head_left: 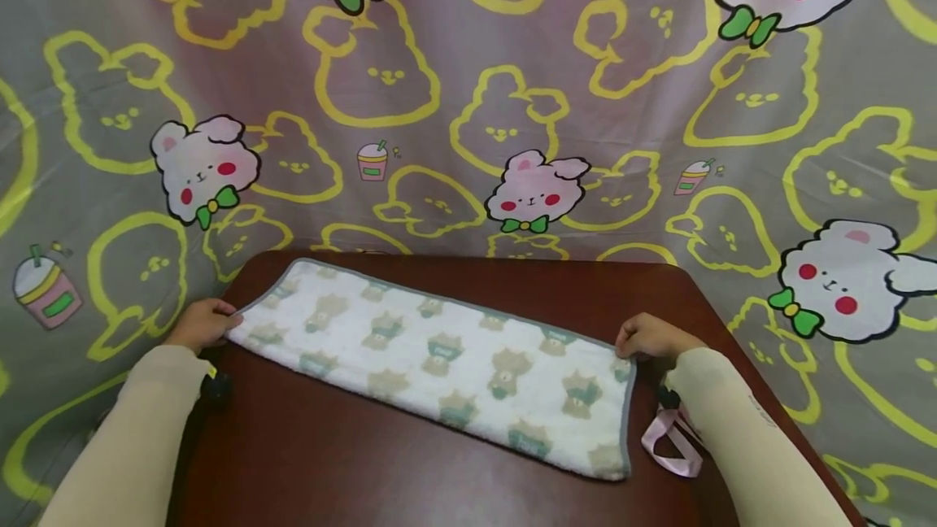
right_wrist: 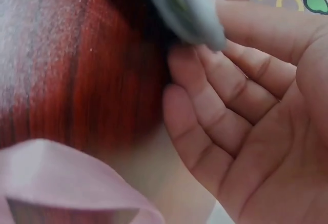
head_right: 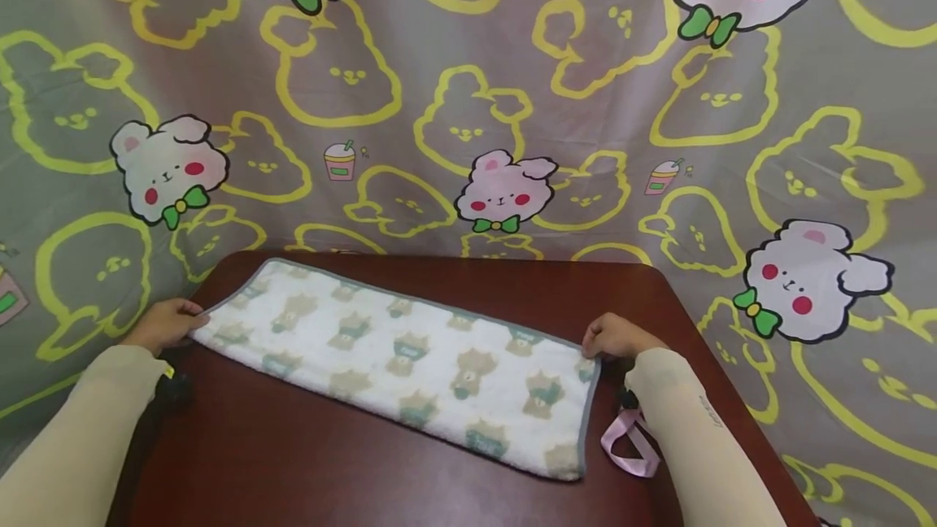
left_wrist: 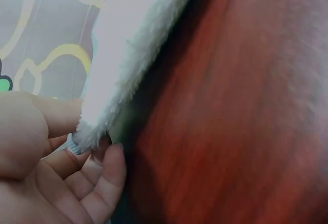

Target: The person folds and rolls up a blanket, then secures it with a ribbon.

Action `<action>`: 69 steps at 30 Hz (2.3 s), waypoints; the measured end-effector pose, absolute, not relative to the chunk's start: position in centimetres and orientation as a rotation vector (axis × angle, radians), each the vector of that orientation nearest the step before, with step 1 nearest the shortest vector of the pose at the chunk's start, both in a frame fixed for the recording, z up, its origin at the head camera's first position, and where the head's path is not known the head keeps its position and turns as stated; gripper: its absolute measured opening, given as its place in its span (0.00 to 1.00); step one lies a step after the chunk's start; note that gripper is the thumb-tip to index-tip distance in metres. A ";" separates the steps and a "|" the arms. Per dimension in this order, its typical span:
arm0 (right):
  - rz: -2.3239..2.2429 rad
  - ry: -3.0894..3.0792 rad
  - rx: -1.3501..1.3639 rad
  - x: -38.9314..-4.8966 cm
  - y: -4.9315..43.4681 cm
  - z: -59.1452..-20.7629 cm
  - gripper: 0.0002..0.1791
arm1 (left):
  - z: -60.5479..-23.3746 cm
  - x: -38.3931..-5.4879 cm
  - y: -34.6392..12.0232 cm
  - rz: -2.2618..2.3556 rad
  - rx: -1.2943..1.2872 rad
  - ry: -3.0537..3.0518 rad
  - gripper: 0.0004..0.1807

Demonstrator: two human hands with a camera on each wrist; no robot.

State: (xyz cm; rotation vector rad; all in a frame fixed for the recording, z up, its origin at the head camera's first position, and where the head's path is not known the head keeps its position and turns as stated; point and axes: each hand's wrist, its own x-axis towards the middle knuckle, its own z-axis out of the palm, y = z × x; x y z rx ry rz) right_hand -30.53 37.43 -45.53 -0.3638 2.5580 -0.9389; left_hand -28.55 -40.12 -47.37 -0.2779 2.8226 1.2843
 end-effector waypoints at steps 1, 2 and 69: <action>-0.940 2.541 -0.362 -30.5 37.2 -45.5 0.04 | -47.5 -28.7 -40.3 1.299 -0.282 2.827 0.21; -0.940 2.530 -0.358 -30.5 37.0 -45.5 0.05 | -47.6 -28.8 -40.5 1.307 -0.291 2.831 0.21; -0.662 2.687 -0.799 -26.6 35.2 -43.9 0.20 | -45.2 -19.7 -3.6 0.211 1.869 2.957 0.09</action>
